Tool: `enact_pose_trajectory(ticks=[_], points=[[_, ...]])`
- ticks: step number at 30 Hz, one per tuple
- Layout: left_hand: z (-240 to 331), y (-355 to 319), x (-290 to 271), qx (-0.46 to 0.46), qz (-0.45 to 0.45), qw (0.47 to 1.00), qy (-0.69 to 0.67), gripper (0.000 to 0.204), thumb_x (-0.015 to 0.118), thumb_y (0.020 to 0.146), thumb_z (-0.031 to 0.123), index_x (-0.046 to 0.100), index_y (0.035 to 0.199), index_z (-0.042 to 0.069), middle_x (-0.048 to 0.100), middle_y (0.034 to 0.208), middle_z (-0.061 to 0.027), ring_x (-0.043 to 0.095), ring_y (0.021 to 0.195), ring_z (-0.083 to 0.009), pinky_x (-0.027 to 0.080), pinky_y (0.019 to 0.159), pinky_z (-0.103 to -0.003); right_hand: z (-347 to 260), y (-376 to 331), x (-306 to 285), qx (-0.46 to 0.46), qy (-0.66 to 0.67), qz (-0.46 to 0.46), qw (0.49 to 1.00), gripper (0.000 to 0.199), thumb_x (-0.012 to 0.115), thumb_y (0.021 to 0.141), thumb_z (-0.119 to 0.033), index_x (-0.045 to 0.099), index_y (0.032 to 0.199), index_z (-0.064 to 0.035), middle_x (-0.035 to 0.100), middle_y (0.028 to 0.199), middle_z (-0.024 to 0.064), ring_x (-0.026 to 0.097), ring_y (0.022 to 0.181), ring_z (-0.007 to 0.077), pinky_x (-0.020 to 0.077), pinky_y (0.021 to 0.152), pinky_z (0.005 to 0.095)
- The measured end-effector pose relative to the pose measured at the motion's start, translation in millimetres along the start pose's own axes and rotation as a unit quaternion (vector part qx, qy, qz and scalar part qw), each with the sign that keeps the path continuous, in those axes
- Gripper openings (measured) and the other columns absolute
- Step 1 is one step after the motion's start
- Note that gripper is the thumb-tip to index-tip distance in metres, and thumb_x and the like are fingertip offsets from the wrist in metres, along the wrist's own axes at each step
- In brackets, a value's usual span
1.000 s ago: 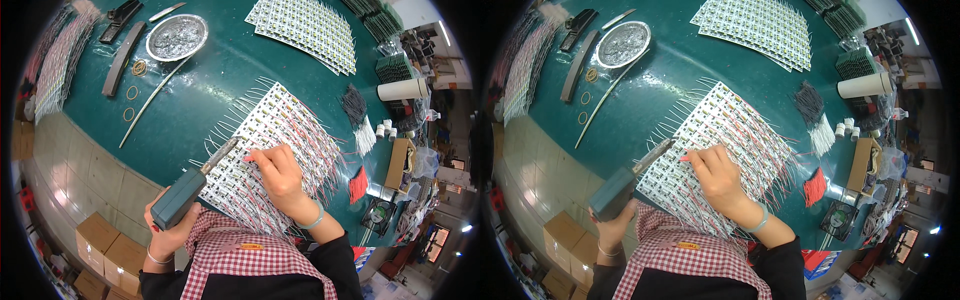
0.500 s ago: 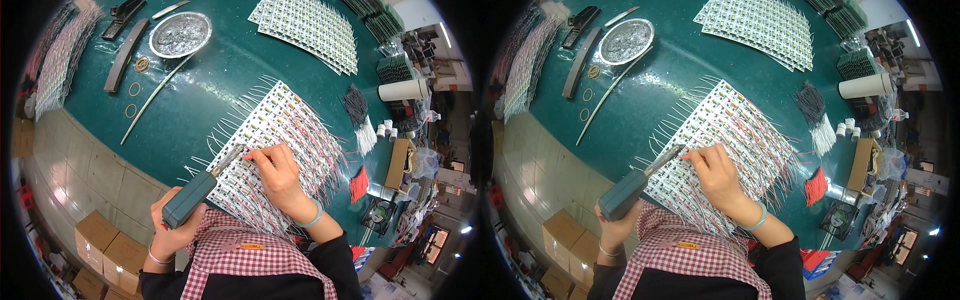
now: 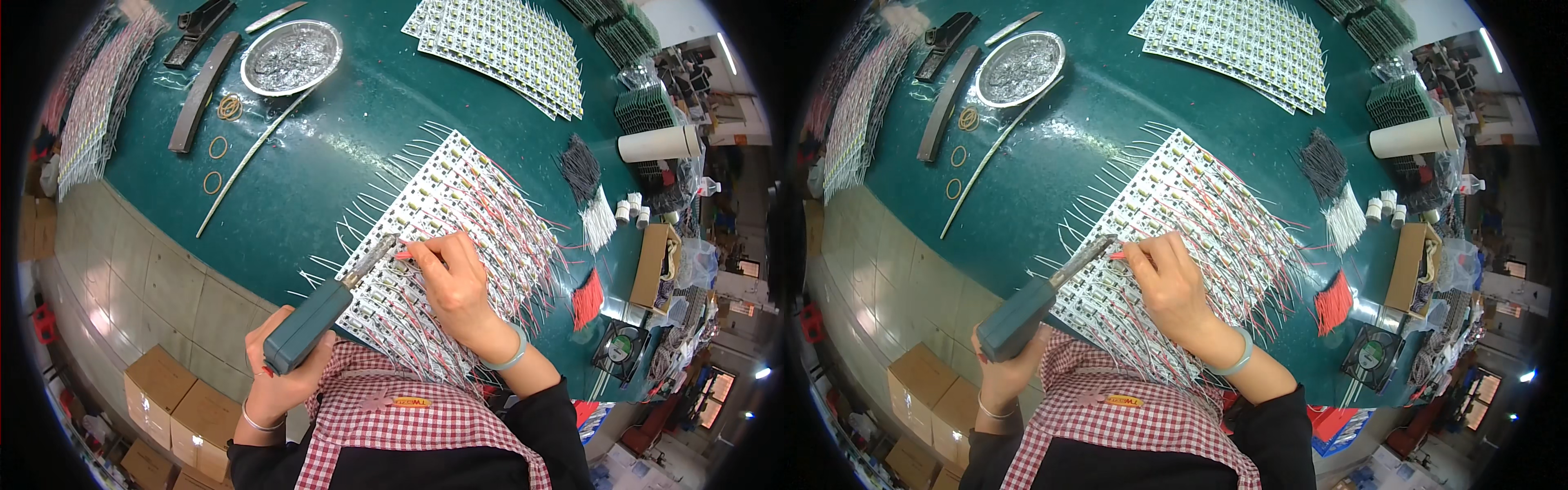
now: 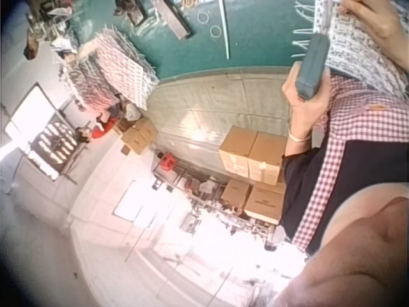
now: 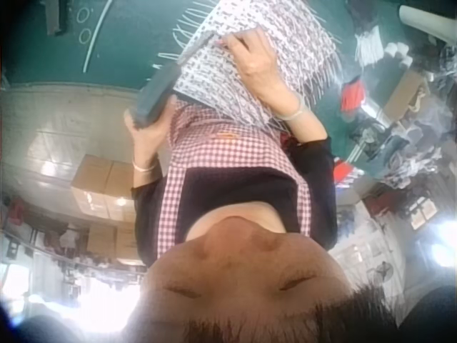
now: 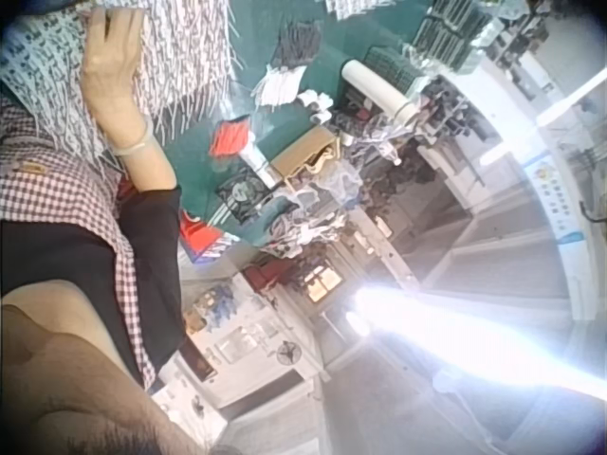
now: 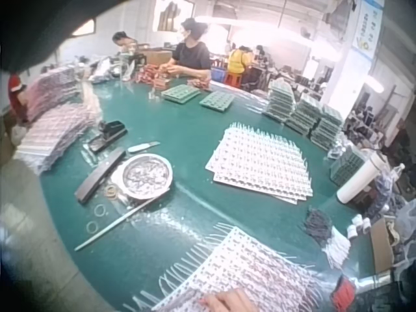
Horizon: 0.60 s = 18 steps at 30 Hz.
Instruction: The person uses a soldering iron to attach wires to a grid of LED modules on a green workbench. They repeatedly pick up individual wires, position them on the circuit board, and apply the soldering iron to secure the connections. The workspace contains stacks of LED boards, loose wires, and other assembly tools.
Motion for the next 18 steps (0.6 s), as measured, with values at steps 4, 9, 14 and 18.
enact_pose_trajectory(ticks=[4,9,14,18], points=[[-5.4,-3.7,-4.7,-0.026,0.017,0.998,-0.048,0.018,0.073,0.075,0.0,0.07,0.092,-0.005,0.064,0.078,-0.0087,0.06,0.064,-0.0152,0.046,0.058,-0.027,-0.7,0.7,-0.5,-0.001,0.002,0.0,1.0,0.033,0.063,0.073,0.007,0.064,0.106,0.0044,0.058,0.09,0.0111,0.054,0.078,0.0262,0.0467,0.061,0.034],[-7.7,-5.3,-5.6,-0.041,0.027,0.996,-0.077,0.021,0.074,0.075,-0.001,0.07,0.096,-0.006,0.067,0.084,-0.0102,0.063,0.069,-0.0154,0.049,0.061,-0.026,-0.4,0.0,-0.2,-0.002,0.0,0.004,1.0,0.032,0.063,0.073,0.006,0.064,0.105,0.0043,0.057,0.09,0.0112,0.054,0.078,0.0264,0.0467,0.062,0.0343],[-3.1,-4.8,-5.1,-0.009,0.024,0.998,-0.052,0.021,0.074,0.075,-0.002,0.069,0.096,-0.006,0.067,0.085,-0.0095,0.062,0.069,-0.0142,0.048,0.061,-0.026,-1.0,0.6,-0.4,-0.005,0.0,0.002,1.0,0.032,0.063,0.073,0.006,0.065,0.104,0.0043,0.057,0.089,0.011,0.054,0.078,0.0265,0.0467,0.061,0.0345],[-8.1,-5.8,-0.7,-0.015,0.019,0.998,-0.063,0.021,0.074,0.075,-0.002,0.068,0.094,-0.006,0.067,0.083,-0.0082,0.061,0.068,-0.013,0.047,0.06,-0.025,-1.6,0.6,0.0,-0.006,-0.008,0.001,1.0,0.032,0.063,0.072,0.006,0.065,0.104,0.0043,0.057,0.089,0.0108,0.054,0.078,0.0265,0.0469,0.061,0.0344]])
Point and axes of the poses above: each hand's wrist, its own y-axis towards the middle knuckle, its own x-axis out of the palm, z = x × y, the point moved 7 cm from there along y, towards the middle knuckle
